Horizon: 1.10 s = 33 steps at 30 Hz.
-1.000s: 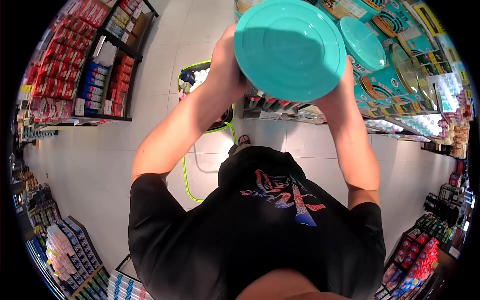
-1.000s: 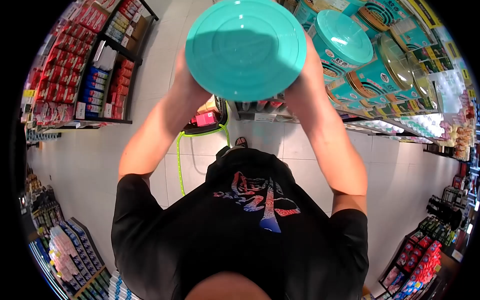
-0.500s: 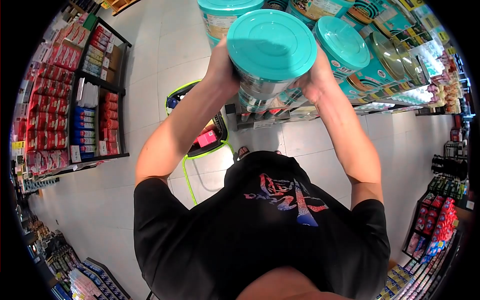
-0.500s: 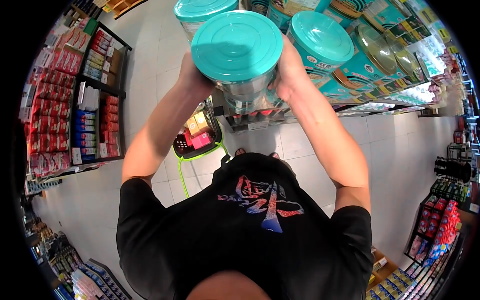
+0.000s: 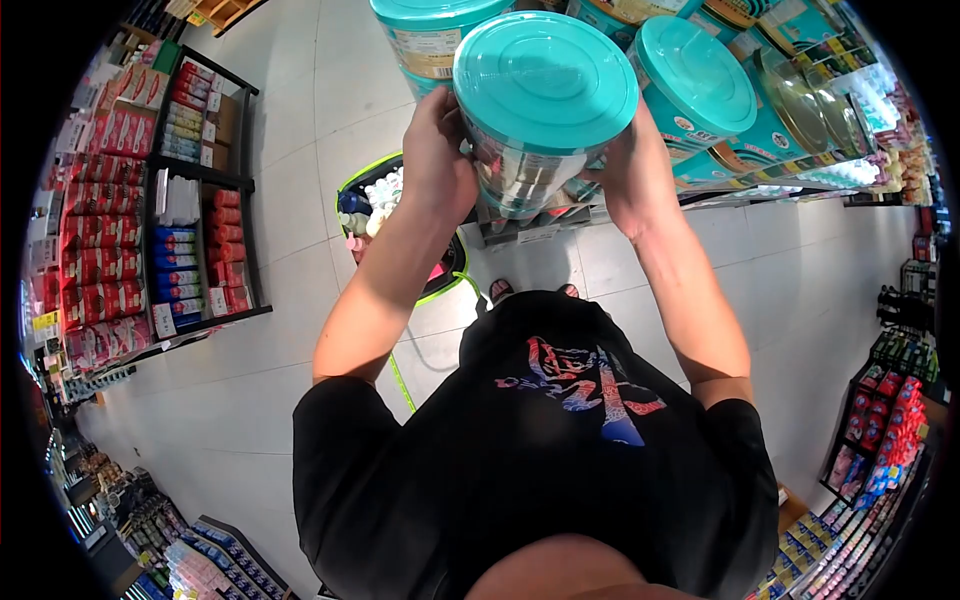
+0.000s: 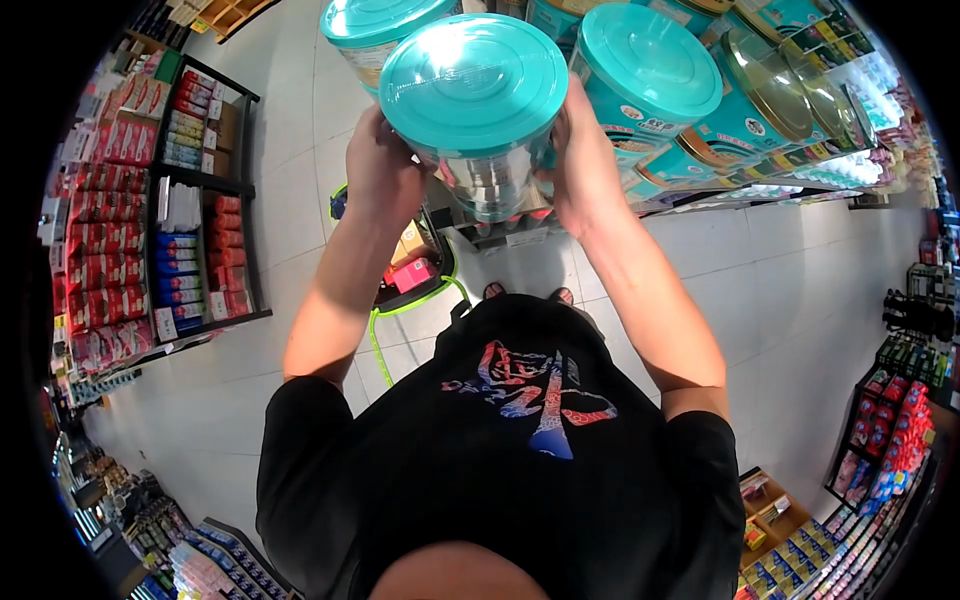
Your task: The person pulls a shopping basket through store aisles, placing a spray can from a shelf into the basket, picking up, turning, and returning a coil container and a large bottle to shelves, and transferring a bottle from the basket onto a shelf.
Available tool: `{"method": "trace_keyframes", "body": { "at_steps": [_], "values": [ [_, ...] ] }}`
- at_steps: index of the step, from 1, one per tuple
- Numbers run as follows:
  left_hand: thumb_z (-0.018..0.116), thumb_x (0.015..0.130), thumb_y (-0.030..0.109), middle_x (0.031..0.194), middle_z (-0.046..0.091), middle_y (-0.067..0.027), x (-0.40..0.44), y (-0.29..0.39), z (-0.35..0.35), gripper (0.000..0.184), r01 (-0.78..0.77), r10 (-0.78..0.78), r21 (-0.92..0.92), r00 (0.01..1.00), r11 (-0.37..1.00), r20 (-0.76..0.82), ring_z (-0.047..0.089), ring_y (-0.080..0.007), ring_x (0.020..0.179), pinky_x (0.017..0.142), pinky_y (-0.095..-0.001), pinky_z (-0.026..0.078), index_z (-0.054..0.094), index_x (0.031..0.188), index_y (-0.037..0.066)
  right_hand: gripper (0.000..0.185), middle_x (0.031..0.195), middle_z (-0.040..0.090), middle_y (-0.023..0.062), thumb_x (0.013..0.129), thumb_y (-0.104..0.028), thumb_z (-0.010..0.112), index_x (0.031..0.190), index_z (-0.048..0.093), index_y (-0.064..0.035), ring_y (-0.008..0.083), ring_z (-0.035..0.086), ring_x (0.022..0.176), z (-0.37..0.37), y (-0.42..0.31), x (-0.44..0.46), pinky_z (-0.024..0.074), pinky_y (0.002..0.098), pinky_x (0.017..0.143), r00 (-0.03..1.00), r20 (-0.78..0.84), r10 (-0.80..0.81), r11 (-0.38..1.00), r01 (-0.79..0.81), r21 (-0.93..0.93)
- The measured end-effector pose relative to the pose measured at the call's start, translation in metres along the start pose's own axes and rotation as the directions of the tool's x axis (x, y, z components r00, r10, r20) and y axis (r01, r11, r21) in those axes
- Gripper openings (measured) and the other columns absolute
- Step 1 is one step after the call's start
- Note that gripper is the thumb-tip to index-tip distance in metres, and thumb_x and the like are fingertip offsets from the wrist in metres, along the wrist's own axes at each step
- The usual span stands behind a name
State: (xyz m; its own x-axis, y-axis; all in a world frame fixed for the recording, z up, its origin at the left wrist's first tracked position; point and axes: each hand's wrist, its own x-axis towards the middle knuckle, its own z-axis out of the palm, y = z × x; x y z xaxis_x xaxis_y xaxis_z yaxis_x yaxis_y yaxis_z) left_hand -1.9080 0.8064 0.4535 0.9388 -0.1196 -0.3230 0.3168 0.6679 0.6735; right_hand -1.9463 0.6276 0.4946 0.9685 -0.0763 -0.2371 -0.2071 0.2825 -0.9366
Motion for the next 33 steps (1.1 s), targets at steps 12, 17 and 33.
{"method": "trace_keyframes", "body": {
  "at_steps": [12, 17, 33],
  "values": [
    [0.046, 0.083, 0.006, 0.128, 0.048, -0.0158, -0.011, -0.057, -0.046, 0.05, -0.319, 0.303, 0.128, 0.944, 0.939, 0.13, 0.042, -0.0228, 0.123, 0.104, -0.0346, 0.035, 0.037, 0.131, -0.007, 0.048, 0.139, 0.042, 0.0081, 0.099, -0.03, 0.043, 0.138, 0.039, -0.0027, 0.0213, 0.041, 0.127, -0.026, 0.052, -0.027, 0.0326, 0.0403, 0.104, 0.965, -0.015, -0.262, 0.962, 0.26, -0.079],
    [0.049, 0.079, -0.003, 0.142, 0.034, -0.022, -0.02, -0.078, -0.049, 0.071, -0.443, 0.364, 0.32, 0.888, 0.837, 0.28, 0.035, -0.0278, 0.132, 0.11, -0.0361, 0.027, 0.018, 0.143, -0.009, 0.048, 0.138, 0.041, 0.0098, 0.098, -0.021, 0.042, 0.14, 0.035, 0.0006, 0.0185, 0.039, 0.127, -0.028, 0.067, -0.029, 0.0337, 0.0374, 0.103, 0.979, 0.021, -0.203, 0.973, 0.204, -0.103],
    [0.051, 0.083, 0.004, 0.142, 0.032, -0.0264, -0.009, -0.082, -0.047, 0.068, -0.632, 0.478, 0.515, 0.775, 0.578, 0.414, 0.033, -0.0322, 0.133, 0.11, -0.0348, 0.024, 0.019, 0.141, -0.012, 0.05, 0.134, 0.047, 0.01, 0.099, -0.027, 0.045, 0.137, 0.039, 0.0038, 0.0173, 0.046, 0.119, -0.025, 0.062, -0.017, 0.0379, 0.0365, 0.101, 0.952, -0.017, -0.307, 0.946, 0.303, -0.112]
  ]
}}
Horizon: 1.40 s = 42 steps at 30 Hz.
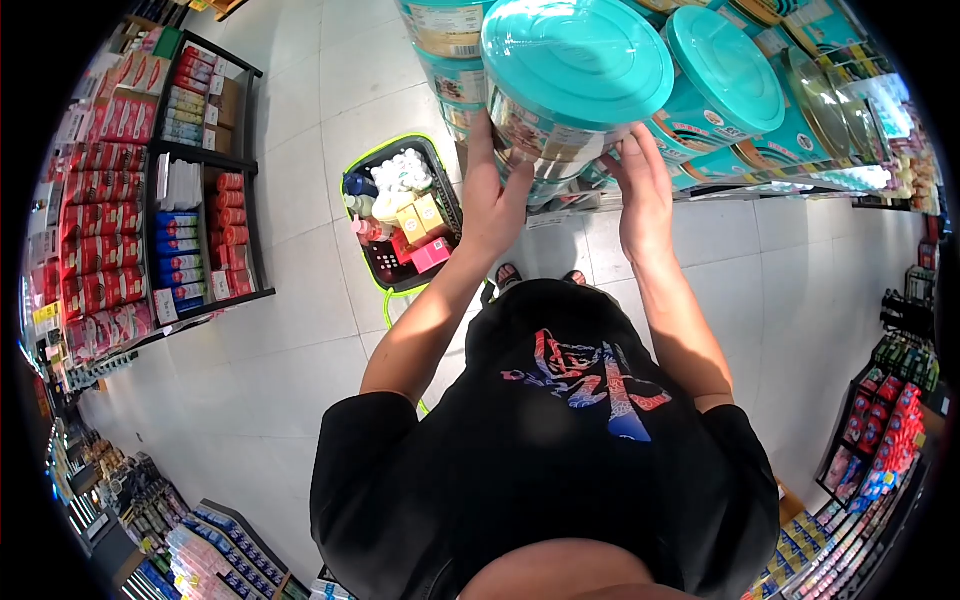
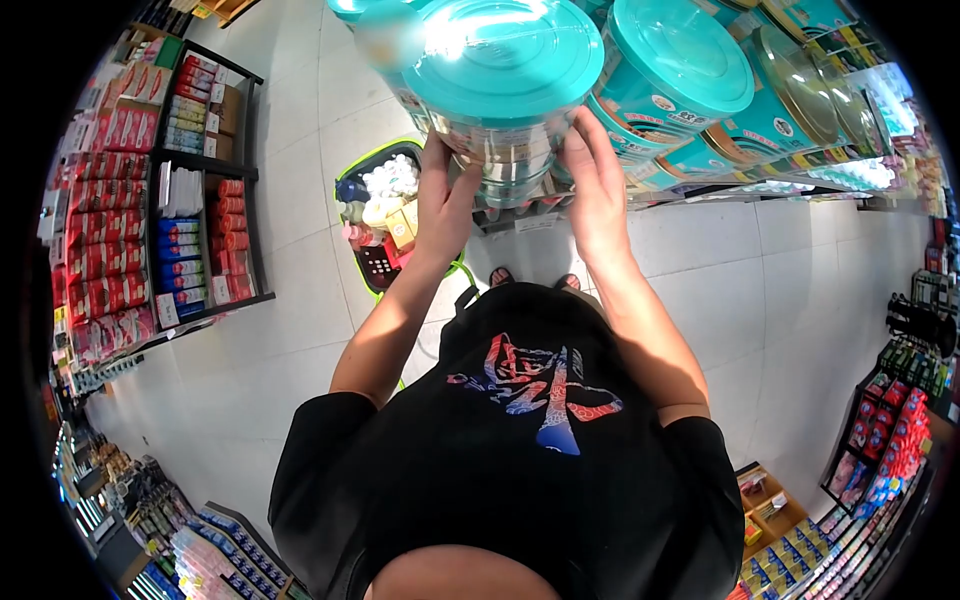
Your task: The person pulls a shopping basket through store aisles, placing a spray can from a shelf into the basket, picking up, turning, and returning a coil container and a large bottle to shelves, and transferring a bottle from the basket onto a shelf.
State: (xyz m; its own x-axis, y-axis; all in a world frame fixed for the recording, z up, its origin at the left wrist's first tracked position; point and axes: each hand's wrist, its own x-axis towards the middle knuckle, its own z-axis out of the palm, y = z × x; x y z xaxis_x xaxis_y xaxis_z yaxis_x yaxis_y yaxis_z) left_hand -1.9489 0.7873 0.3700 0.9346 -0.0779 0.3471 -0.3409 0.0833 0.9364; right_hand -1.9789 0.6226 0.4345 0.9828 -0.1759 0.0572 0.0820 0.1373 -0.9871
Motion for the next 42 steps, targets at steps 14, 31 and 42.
{"method": "trace_keyframes", "body": {
  "at_steps": [14, 31, 42],
  "values": [
    [0.072, 0.076, 0.022, 0.137, 0.038, -0.0247, 0.021, 0.04, -0.008, 0.088, -0.213, 0.224, 0.157, 0.973, 0.964, -0.051, 0.04, -0.0316, 0.127, 0.106, -0.0383, 0.032, 0.021, 0.14, -0.011, 0.054, 0.141, 0.041, 0.0193, 0.092, -0.011, 0.054, 0.14, 0.033, 0.0041, 0.0273, 0.039, 0.132, 0.002, -0.005, -0.012, 0.031, 0.0374, 0.108, 0.963, -0.004, -0.27, 0.948, 0.265, -0.177],
    [0.075, 0.078, 0.036, 0.132, 0.046, -0.0265, 0.03, 0.03, -0.003, 0.093, -0.257, 0.267, 0.178, 0.963, 0.95, -0.035, 0.049, -0.0336, 0.121, 0.099, -0.0372, 0.04, 0.024, 0.139, -0.012, 0.061, 0.136, 0.044, 0.0206, 0.088, -0.01, 0.06, 0.141, 0.033, 0.0006, 0.0279, 0.043, 0.127, -0.001, -0.004, -0.007, 0.0344, 0.0398, 0.105, 0.979, 0.035, -0.202, 0.951, 0.205, -0.234],
    [0.079, 0.074, 0.037, 0.126, 0.052, -0.0247, 0.03, 0.023, -0.003, 0.09, -0.226, 0.236, 0.103, 0.967, 0.969, -0.094, 0.053, -0.0301, 0.118, 0.098, -0.0355, 0.042, 0.033, 0.135, -0.01, 0.067, 0.137, 0.044, 0.0244, 0.087, -0.013, 0.062, 0.142, 0.028, 0.003, 0.0312, 0.043, 0.128, 0.004, -0.013, -0.004, 0.0389, 0.042, 0.102, 0.971, 0.092, -0.223, 0.889, 0.241, -0.388]
  ]
}}
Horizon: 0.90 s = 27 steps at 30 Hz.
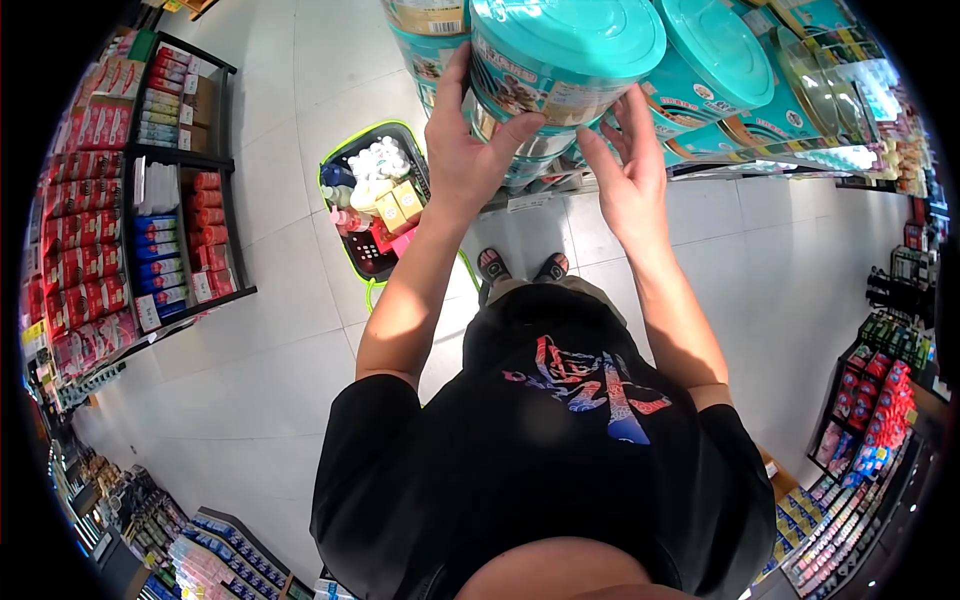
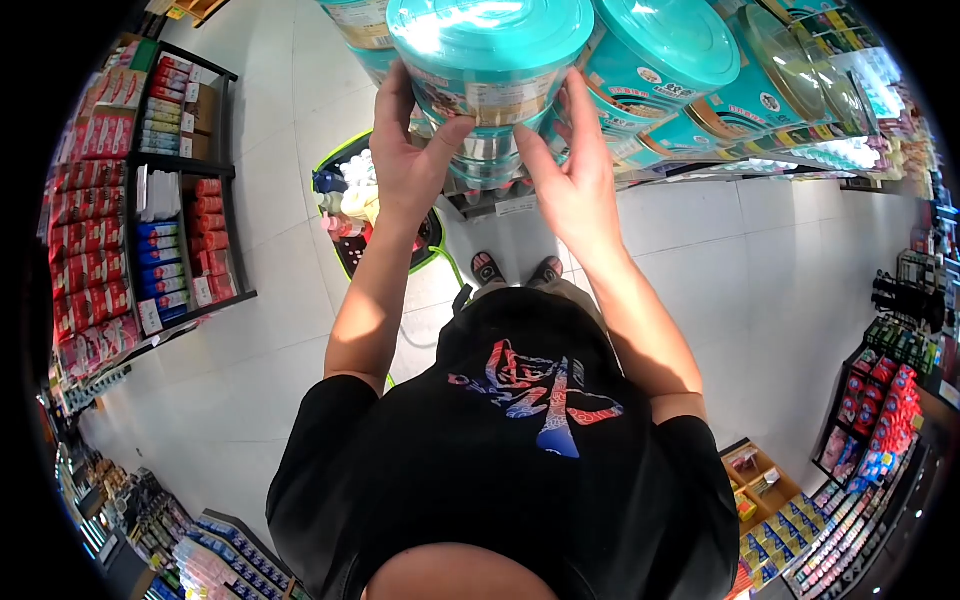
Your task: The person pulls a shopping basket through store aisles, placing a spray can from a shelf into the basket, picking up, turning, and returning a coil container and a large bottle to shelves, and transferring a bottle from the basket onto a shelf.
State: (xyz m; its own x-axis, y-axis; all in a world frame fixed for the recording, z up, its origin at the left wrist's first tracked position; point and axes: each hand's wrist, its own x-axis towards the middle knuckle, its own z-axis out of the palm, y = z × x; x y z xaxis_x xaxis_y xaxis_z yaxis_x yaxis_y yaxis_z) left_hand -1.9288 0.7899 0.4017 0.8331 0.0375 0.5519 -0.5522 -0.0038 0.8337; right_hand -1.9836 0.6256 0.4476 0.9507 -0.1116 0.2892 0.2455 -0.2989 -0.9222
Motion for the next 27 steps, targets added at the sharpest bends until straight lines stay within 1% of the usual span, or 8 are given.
{"method": "trace_keyframes", "body": {
  "at_steps": [10, 13, 17, 19, 21, 22, 24, 27],
  "values": [
    [0.073, 0.081, 0.031, 0.132, 0.046, -0.0249, -0.017, -0.004, -0.004, 0.08, -0.085, 0.094, 0.105, 0.992, 0.991, -0.083, 0.046, -0.0325, 0.124, 0.103, -0.0366, 0.036, 0.032, 0.136, -0.01, 0.06, 0.139, 0.041, 0.0204, 0.088, -0.008, 0.06, 0.14, 0.033, 0.0014, 0.0314, 0.043, 0.128, -0.007, 0.006, -0.029, 0.0402, 0.0411, 0.102, 1.0, -0.019, 0.0, 0.999, -0.001, -0.052],
    [0.057, 0.085, 0.006, 0.133, 0.045, -0.0221, -0.049, 0.003, -0.009, 0.06, 0.012, 0.003, 0.082, 0.983, 0.997, -0.183, 0.045, -0.031, 0.125, 0.106, -0.0397, 0.032, 0.032, 0.138, -0.007, 0.057, 0.138, 0.043, 0.0188, 0.087, -0.005, 0.059, 0.139, 0.036, 0.0003, 0.0306, 0.045, 0.127, -0.016, 0.015, -0.06, 0.0405, 0.0404, 0.101, 0.996, 0.039, 0.082, 0.995, -0.079, -0.06],
    [0.06, 0.084, 0.009, 0.126, 0.05, -0.0249, -0.125, -0.009, -0.011, 0.053, 0.176, -0.116, 0.177, 0.945, 0.968, -0.305, 0.05, -0.0325, 0.118, 0.101, -0.0387, 0.037, 0.04, 0.129, -0.01, 0.054, 0.133, 0.047, 0.0186, 0.084, -0.005, 0.062, 0.134, 0.042, -0.0014, 0.0304, 0.051, 0.117, -0.044, 0.073, -0.121, 0.0452, 0.0396, 0.096, 0.921, 0.232, 0.314, 0.946, -0.282, -0.162],
    [0.061, 0.083, 0.01, 0.121, 0.053, -0.0246, -0.175, -0.022, -0.01, 0.049, 0.332, -0.257, 0.296, 0.929, 0.896, -0.267, 0.053, -0.0345, 0.114, 0.098, -0.0389, 0.04, 0.044, 0.125, -0.008, 0.051, 0.129, 0.05, 0.018, 0.085, -0.016, 0.063, 0.131, 0.045, -0.004, 0.0326, 0.054, 0.114, -0.066, 0.105, -0.157, 0.0468, 0.0405, 0.092, 0.806, 0.379, 0.454, 0.887, -0.366, -0.283],
    [0.062, 0.082, 0.018, 0.118, 0.057, -0.0232, -0.238, -0.041, -0.008, 0.049, 0.531, -0.506, 0.434, 0.843, 0.727, -0.184, 0.055, -0.0359, 0.111, 0.095, -0.0394, 0.043, 0.048, 0.123, -0.004, 0.051, 0.128, 0.051, 0.0183, 0.085, -0.02, 0.062, 0.13, 0.046, -0.0043, 0.0339, 0.055, 0.112, -0.088, 0.11, -0.183, 0.0469, 0.0405, 0.091, 0.722, 0.452, 0.524, 0.85, -0.412, -0.328],
    [0.062, 0.081, 0.023, 0.117, 0.058, -0.0224, -0.268, -0.051, -0.007, 0.049, 0.611, -0.638, 0.502, 0.756, 0.612, -0.144, 0.056, -0.0364, 0.11, 0.094, -0.0398, 0.044, 0.049, 0.122, -0.003, 0.05, 0.127, 0.052, 0.0192, 0.085, -0.023, 0.061, 0.128, 0.047, -0.0036, 0.0347, 0.056, 0.11, -0.099, 0.108, -0.193, 0.047, 0.0404, 0.09, 0.695, 0.509, 0.509, 0.847, -0.298, -0.44],
    [0.061, 0.081, 0.034, 0.117, 0.06, -0.0209, -0.31, -0.042, -0.001, 0.053, 0.76, -0.906, 0.568, 0.42, 0.317, -0.056, 0.056, -0.0352, 0.112, 0.093, -0.0406, 0.044, 0.053, 0.12, 0.0, 0.05, 0.126, 0.053, 0.0201, 0.084, -0.026, 0.06, 0.127, 0.048, -0.0029, 0.0356, 0.057, 0.109, -0.119, 0.109, -0.211, 0.047, 0.0404, 0.089, 0.656, 0.572, 0.493, 0.834, -0.169, -0.525],
    [0.061, 0.079, 0.039, 0.112, 0.062, -0.0212, -0.41, -0.055, 0.01, 0.054, 0.665, -0.924, 0.703, 0.381, 0.253, -0.028, 0.058, -0.0354, 0.108, 0.09, -0.0409, 0.046, 0.056, 0.117, 0.001, 0.049, 0.124, 0.054, 0.0211, 0.084, -0.027, 0.059, 0.124, 0.05, -0.0013, 0.0369, 0.057, 0.107, -0.15, 0.116, -0.233, 0.0464, 0.0408, 0.089, 0.665, 0.647, 0.374, 0.851, 0.032, -0.525]
  ]
}}
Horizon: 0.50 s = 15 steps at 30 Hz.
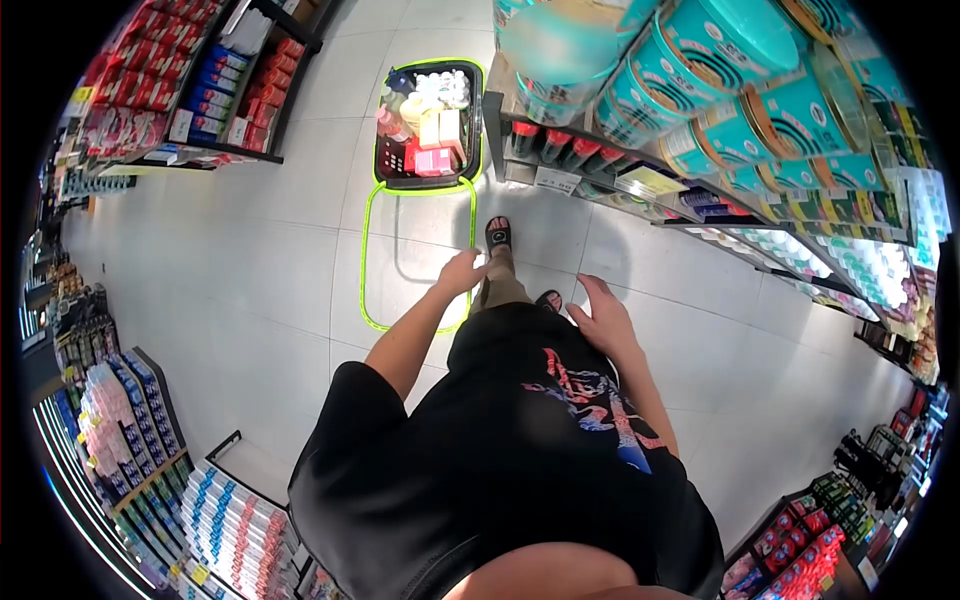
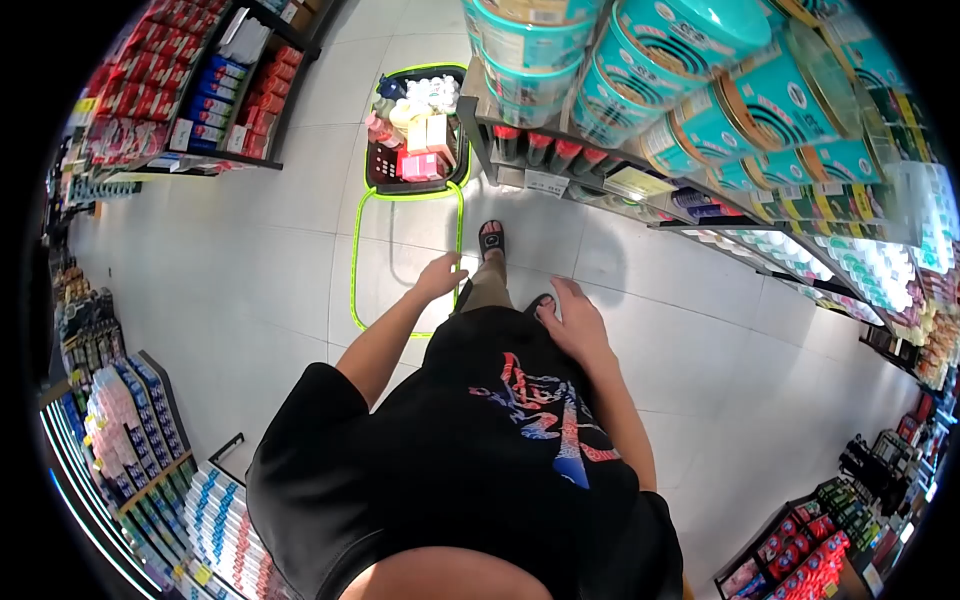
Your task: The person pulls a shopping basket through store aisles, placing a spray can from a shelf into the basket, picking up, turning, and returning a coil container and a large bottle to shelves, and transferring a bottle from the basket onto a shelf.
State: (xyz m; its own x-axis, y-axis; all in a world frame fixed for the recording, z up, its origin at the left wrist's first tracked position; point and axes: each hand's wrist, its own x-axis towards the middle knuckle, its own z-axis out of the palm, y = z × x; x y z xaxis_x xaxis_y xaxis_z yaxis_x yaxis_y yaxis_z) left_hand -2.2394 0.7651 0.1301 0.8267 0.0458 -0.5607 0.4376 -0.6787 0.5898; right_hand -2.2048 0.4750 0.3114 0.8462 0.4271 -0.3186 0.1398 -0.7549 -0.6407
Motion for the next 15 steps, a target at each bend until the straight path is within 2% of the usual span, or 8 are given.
{"method": "trace_keyframes", "body": {
  "at_steps": [1, 3, 5, 7, 9, 11, 14, 15],
  "values": [
    [0.062, 0.078, 0.039, 0.111, 0.063, -0.0209, -0.018, -0.011, 0.019, 0.053, 0.038, -0.038, 0.012, 0.999, 0.999, 0.014, 0.06, -0.035, 0.105, 0.088, -0.0406, 0.047, 0.057, 0.116, 0.002, 0.049, 0.122, 0.055, 0.0207, 0.083, -0.026, 0.06, 0.124, 0.05, -0.0008, 0.0366, 0.057, 0.106, 0.004, 0.01, -0.01, 0.0467, 0.0412, 0.088, 1.0, -0.004, -0.026, 1.0, 0.026, -0.014],
    [0.062, 0.077, 0.039, 0.106, 0.064, -0.0204, -0.055, -0.028, 0.048, 0.05, 0.178, -0.173, -0.093, 0.983, 0.98, 0.054, 0.062, -0.0338, 0.098, 0.085, -0.0397, 0.048, 0.061, 0.11, 0.001, 0.049, 0.12, 0.056, 0.0202, 0.083, -0.026, 0.06, 0.123, 0.051, -0.0003, 0.0363, 0.058, 0.105, 0.007, 0.027, -0.024, 0.0471, 0.0415, 0.087, 0.998, -0.008, -0.059, 0.998, 0.059, -0.016],
    [0.063, 0.078, 0.039, 0.091, 0.068, -0.0173, -0.085, -0.071, 0.086, 0.046, 0.298, -0.281, -0.328, 0.954, 0.896, 0.1, 0.064, -0.0289, 0.089, 0.078, -0.0368, 0.05, 0.065, 0.1, -0.002, 0.049, 0.116, 0.057, 0.0188, 0.082, -0.025, 0.061, 0.123, 0.052, -0.0004, 0.036, 0.058, 0.102, 0.014, 0.039, -0.037, 0.0478, 0.0415, 0.086, 0.996, 0.084, 0.006, 1.0, -0.005, -0.019],
    [0.061, 0.08, 0.037, 0.093, 0.068, -0.0164, -0.123, -0.091, 0.095, 0.046, 0.314, -0.308, -0.403, 0.948, 0.859, 0.084, 0.065, -0.0273, 0.089, 0.078, -0.0363, 0.05, 0.066, 0.102, -0.003, 0.049, 0.115, 0.058, 0.0175, 0.081, -0.026, 0.062, 0.123, 0.051, -0.002, 0.035, 0.058, 0.101, 0.029, 0.059, -0.052, 0.0476, 0.0419, 0.086, 0.996, 0.082, -0.03, 0.997, 0.035, -0.067],
    [0.061, 0.081, 0.035, 0.1, 0.068, -0.0179, -0.141, -0.142, 0.115, 0.046, 0.403, -0.369, -0.412, 0.915, 0.818, 0.163, 0.064, -0.0277, 0.095, 0.081, -0.037, 0.05, 0.066, 0.104, -0.005, 0.05, 0.116, 0.058, 0.0172, 0.081, -0.027, 0.063, 0.123, 0.05, -0.0036, 0.0353, 0.057, 0.104, 0.036, 0.074, -0.059, 0.0465, 0.0432, 0.088, 0.982, 0.145, -0.12, 0.977, 0.143, -0.156],
    [0.061, 0.081, 0.033, 0.104, 0.067, -0.0199, -0.177, -0.112, 0.091, 0.045, 0.466, -0.455, -0.258, 0.884, 0.846, 0.104, 0.063, -0.0274, 0.098, 0.084, -0.0367, 0.049, 0.067, 0.104, -0.005, 0.051, 0.116, 0.058, 0.0172, 0.081, -0.027, 0.064, 0.124, 0.049, -0.0046, 0.0357, 0.056, 0.105, 0.039, 0.076, -0.067, 0.0458, 0.0438, 0.088, 0.983, 0.144, -0.117, 0.983, 0.135, -0.126],
    [0.062, 0.08, 0.031, 0.107, 0.066, -0.0213, -0.185, -0.166, 0.104, 0.043, 0.49, -0.486, -0.287, 0.869, 0.823, 0.09, 0.063, -0.0278, 0.101, 0.088, -0.0365, 0.048, 0.066, 0.104, -0.005, 0.049, 0.115, 0.058, 0.0172, 0.081, -0.027, 0.064, 0.122, 0.05, -0.0047, 0.0363, 0.056, 0.103, 0.044, 0.074, -0.08, 0.0461, 0.0445, 0.087, 0.983, 0.161, -0.084, 0.982, 0.109, -0.152],
    [0.062, 0.08, 0.031, 0.107, 0.066, -0.0213, -0.185, -0.164, 0.101, 0.043, 0.484, -0.479, -0.287, 0.873, 0.827, 0.092, 0.063, -0.0278, 0.101, 0.088, -0.0365, 0.048, 0.066, 0.104, -0.005, 0.047, 0.115, 0.058, 0.0171, 0.081, -0.027, 0.063, 0.121, 0.051, -0.0048, 0.0362, 0.057, 0.102, 0.047, 0.075, -0.084, 0.0462, 0.0443, 0.087, 0.989, 0.127, -0.071, 0.986, 0.089, -0.143]
  ]
}}
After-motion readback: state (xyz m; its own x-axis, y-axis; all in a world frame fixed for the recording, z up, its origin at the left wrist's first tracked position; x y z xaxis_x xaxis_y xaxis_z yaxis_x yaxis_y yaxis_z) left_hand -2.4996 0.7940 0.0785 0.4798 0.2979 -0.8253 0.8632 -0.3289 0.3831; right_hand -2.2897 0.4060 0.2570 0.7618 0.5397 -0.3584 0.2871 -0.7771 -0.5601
